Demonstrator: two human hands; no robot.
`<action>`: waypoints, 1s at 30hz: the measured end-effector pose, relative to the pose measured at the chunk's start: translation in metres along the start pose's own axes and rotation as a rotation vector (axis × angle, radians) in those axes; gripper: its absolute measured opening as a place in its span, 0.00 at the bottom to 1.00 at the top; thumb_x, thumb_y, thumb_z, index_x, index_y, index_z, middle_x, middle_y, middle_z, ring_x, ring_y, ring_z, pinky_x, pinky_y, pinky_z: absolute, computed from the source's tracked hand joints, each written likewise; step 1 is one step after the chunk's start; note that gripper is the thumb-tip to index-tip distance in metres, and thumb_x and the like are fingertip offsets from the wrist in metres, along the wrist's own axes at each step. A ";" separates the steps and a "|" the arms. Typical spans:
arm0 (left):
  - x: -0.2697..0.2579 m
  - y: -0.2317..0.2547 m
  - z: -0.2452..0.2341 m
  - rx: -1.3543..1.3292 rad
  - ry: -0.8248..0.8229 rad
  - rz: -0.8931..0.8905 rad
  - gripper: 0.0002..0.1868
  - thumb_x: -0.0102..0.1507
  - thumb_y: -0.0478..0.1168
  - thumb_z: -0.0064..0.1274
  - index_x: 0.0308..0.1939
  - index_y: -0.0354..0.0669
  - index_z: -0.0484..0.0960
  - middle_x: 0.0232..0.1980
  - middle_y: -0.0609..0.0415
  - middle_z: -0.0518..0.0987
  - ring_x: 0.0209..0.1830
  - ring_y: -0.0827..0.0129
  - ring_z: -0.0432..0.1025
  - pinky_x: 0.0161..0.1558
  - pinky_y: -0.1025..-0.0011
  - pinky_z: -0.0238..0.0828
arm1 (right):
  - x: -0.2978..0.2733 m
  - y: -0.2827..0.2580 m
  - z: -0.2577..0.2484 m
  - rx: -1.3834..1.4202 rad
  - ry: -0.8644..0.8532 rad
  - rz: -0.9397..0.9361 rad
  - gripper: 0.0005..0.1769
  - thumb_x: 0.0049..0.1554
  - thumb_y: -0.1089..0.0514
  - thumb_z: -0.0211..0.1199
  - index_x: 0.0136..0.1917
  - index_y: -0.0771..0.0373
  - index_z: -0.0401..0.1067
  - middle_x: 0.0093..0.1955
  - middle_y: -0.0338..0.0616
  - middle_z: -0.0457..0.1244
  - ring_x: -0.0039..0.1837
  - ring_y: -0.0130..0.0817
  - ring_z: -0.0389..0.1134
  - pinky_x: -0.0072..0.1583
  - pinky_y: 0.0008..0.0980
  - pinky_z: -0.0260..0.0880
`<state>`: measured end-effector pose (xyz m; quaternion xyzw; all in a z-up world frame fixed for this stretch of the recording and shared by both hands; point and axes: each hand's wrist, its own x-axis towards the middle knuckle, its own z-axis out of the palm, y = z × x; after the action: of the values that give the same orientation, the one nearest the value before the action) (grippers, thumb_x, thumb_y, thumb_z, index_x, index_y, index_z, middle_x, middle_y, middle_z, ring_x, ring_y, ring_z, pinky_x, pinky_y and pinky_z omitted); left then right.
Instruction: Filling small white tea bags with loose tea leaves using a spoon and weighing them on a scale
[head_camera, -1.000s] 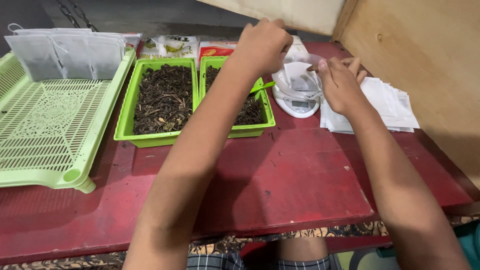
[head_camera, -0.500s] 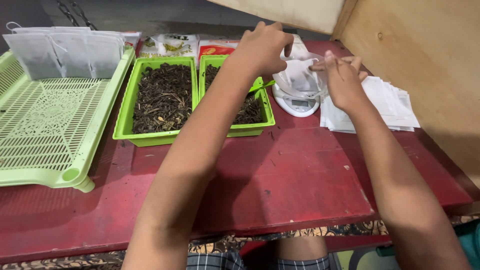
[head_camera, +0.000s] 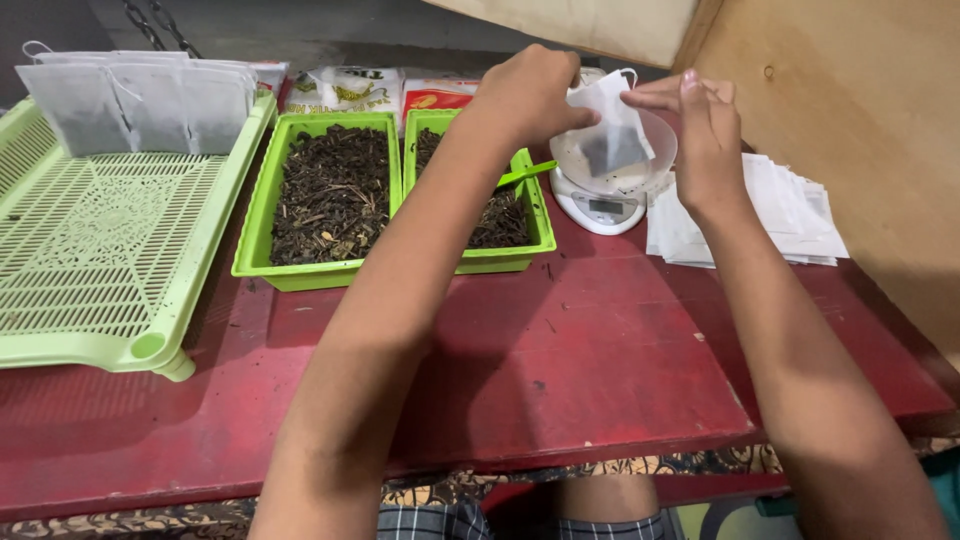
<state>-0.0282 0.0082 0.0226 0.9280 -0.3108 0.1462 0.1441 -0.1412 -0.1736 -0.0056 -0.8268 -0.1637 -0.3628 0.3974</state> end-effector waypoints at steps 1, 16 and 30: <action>0.000 -0.002 -0.001 -0.078 0.015 0.015 0.24 0.60 0.61 0.64 0.45 0.49 0.78 0.50 0.47 0.80 0.49 0.47 0.75 0.44 0.49 0.71 | 0.000 0.001 0.001 0.082 -0.019 -0.034 0.36 0.71 0.43 0.32 0.56 0.66 0.78 0.58 0.48 0.69 0.69 0.37 0.57 0.69 0.35 0.62; 0.002 -0.012 -0.032 -0.345 0.307 0.613 0.10 0.60 0.36 0.64 0.37 0.48 0.76 0.36 0.57 0.79 0.34 0.66 0.71 0.34 0.66 0.62 | 0.003 0.005 0.012 0.270 -0.087 0.057 0.21 0.63 0.65 0.63 0.66 0.56 0.61 0.58 0.41 0.63 0.58 0.26 0.64 0.61 0.24 0.67; -0.067 -0.061 -0.072 -0.287 0.264 0.492 0.20 0.50 0.45 0.69 0.43 0.53 0.78 0.39 0.60 0.80 0.36 0.71 0.70 0.34 0.67 0.62 | 0.005 -0.053 0.054 0.320 -0.144 -0.074 0.09 0.66 0.68 0.68 0.59 0.64 0.76 0.54 0.41 0.69 0.53 0.23 0.67 0.53 0.21 0.73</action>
<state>-0.0543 0.1166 0.0532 0.7682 -0.5221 0.2503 0.2732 -0.1419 -0.0981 0.0039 -0.7702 -0.2776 -0.2863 0.4977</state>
